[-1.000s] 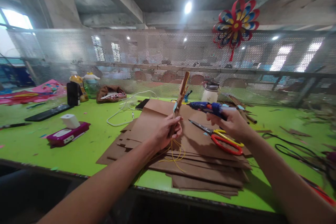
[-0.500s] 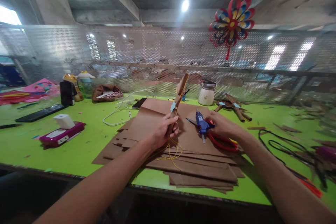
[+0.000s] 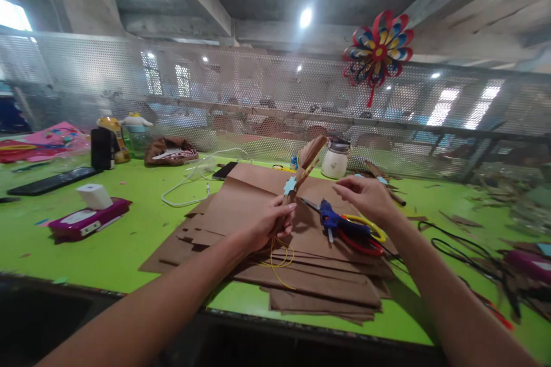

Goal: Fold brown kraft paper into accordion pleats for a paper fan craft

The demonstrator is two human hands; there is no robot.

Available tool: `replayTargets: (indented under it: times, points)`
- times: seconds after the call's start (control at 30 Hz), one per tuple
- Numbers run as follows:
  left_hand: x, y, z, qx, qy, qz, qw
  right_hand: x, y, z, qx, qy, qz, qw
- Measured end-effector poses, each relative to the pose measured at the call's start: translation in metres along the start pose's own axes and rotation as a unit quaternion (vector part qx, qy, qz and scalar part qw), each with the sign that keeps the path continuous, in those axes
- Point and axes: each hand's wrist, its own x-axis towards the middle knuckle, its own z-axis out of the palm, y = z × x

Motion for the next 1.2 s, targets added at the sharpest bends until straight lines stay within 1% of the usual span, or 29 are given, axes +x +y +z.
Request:
replayTargets:
  times: [0.03,0.07,0.13,0.17,0.23,0.27,0.33,0.4,0.47,0.57,0.63,0.7,0.8,0.87,1.0,1.1,1.2]
  points:
    - [0.0,-0.002,0.001,0.008,-0.003,0.0,1.0,-0.001,-0.005,0.004,0.073,0.017,0.003,0.997]
    - [0.0,-0.003,0.003,0.017,-0.006,0.0,1.0,-0.001,-0.01,0.007,0.15,0.019,0.006,0.988]
    - [-0.001,-0.005,0.005,0.031,-0.014,0.0,0.999,-0.003,-0.017,0.015,0.286,0.011,0.027,0.958]
    - [-0.001,-0.006,0.006,0.035,-0.02,-0.001,0.999,-0.003,-0.02,0.019,0.335,0.009,0.045,0.941]
    - [-0.001,-0.007,0.007,0.039,-0.031,-0.005,0.999,-0.005,-0.024,0.026,0.396,0.014,0.081,0.914]
    - [-0.001,-0.007,0.007,0.037,-0.034,-0.006,0.999,-0.005,-0.025,0.029,0.413,0.016,0.092,0.906]
    - [-0.001,-0.006,0.007,0.028,-0.036,-0.01,0.999,-0.007,-0.026,0.033,0.43,0.02,0.092,0.898]
    - [-0.002,-0.005,0.007,0.013,-0.037,-0.017,0.999,-0.009,-0.026,0.035,0.422,0.026,0.073,0.903]
    - [-0.002,-0.004,0.008,-0.004,-0.04,-0.028,0.999,-0.012,-0.028,0.037,0.389,0.032,0.039,0.92]
    - [-0.002,-0.003,0.008,-0.023,-0.041,-0.04,0.998,-0.016,-0.032,0.04,0.308,0.026,-0.029,0.951]
    - [-0.002,-0.004,0.008,-0.03,-0.039,-0.036,0.998,-0.018,-0.035,0.044,0.252,0.024,-0.068,0.965]
    - [-0.003,-0.004,0.008,-0.032,-0.045,-0.027,0.998,-0.02,-0.035,0.048,0.217,0.029,-0.098,0.971]
    - [-0.004,-0.003,0.009,-0.033,-0.064,-0.01,0.997,-0.022,-0.033,0.055,0.198,0.036,-0.128,0.971]
    - [-0.005,-0.002,0.01,-0.03,-0.064,0.0,0.997,-0.023,-0.032,0.057,0.202,0.048,-0.132,0.969]
    - [-0.006,-0.002,0.011,-0.012,-0.049,0.009,0.999,-0.022,-0.031,0.058,0.212,0.08,-0.116,0.967]
    - [-0.005,-0.002,0.011,0.004,-0.048,0.003,0.999,-0.021,-0.032,0.055,0.206,0.111,-0.096,0.967]
    - [-0.005,-0.003,0.011,-0.001,-0.049,-0.008,0.999,-0.021,-0.032,0.053,0.175,0.137,-0.08,0.972]
